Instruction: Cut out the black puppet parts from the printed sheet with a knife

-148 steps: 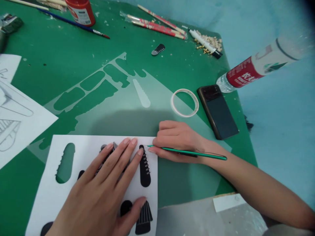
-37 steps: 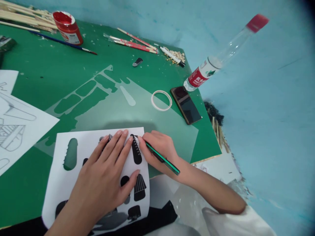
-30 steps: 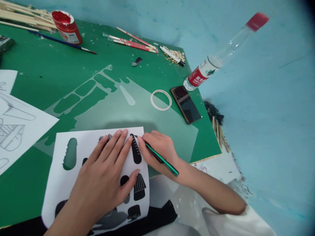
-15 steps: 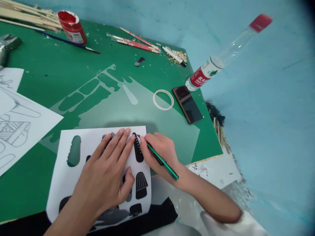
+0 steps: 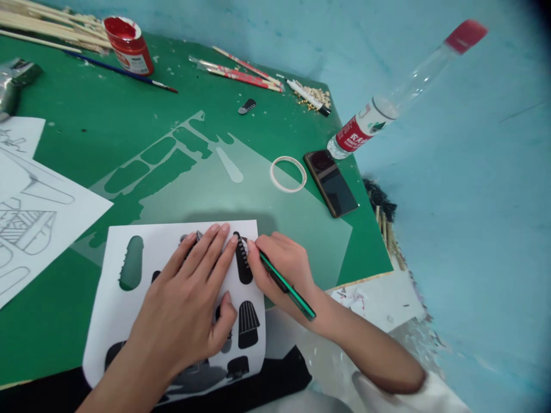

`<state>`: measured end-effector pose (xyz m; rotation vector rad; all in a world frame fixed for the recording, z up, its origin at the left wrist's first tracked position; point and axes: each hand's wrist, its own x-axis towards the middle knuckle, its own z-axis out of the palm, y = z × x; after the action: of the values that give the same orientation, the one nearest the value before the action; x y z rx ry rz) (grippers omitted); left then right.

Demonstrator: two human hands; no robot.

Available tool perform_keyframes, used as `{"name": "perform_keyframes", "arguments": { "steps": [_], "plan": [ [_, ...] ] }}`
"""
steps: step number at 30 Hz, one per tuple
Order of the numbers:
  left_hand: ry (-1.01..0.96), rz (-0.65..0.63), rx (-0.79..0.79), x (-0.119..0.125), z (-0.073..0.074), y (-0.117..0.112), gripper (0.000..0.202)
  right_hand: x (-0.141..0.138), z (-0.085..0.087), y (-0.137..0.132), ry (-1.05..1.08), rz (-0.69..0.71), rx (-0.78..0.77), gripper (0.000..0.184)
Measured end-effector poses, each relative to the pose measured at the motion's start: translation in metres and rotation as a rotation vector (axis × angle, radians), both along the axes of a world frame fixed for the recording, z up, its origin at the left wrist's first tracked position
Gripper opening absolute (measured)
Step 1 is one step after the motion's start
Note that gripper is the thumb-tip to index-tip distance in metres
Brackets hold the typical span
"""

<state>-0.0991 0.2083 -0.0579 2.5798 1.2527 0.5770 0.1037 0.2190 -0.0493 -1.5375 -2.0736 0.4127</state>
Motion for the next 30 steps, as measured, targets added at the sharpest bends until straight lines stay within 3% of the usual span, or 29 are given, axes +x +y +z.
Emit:
{"name": "perform_keyframes", "arguments": {
  "steps": [24,30],
  "plan": [
    [-0.002,0.0,-0.029,-0.0002,0.0013,-0.0012,0.071,0.0012,0.0019,-0.0003,0.037,0.03,0.026,0.038],
    [0.007,-0.023,-0.044,-0.0022,-0.0002,0.0002,0.071,0.0074,0.0028,0.0037,0.311,-0.171,-0.055,0.046]
  ]
}}
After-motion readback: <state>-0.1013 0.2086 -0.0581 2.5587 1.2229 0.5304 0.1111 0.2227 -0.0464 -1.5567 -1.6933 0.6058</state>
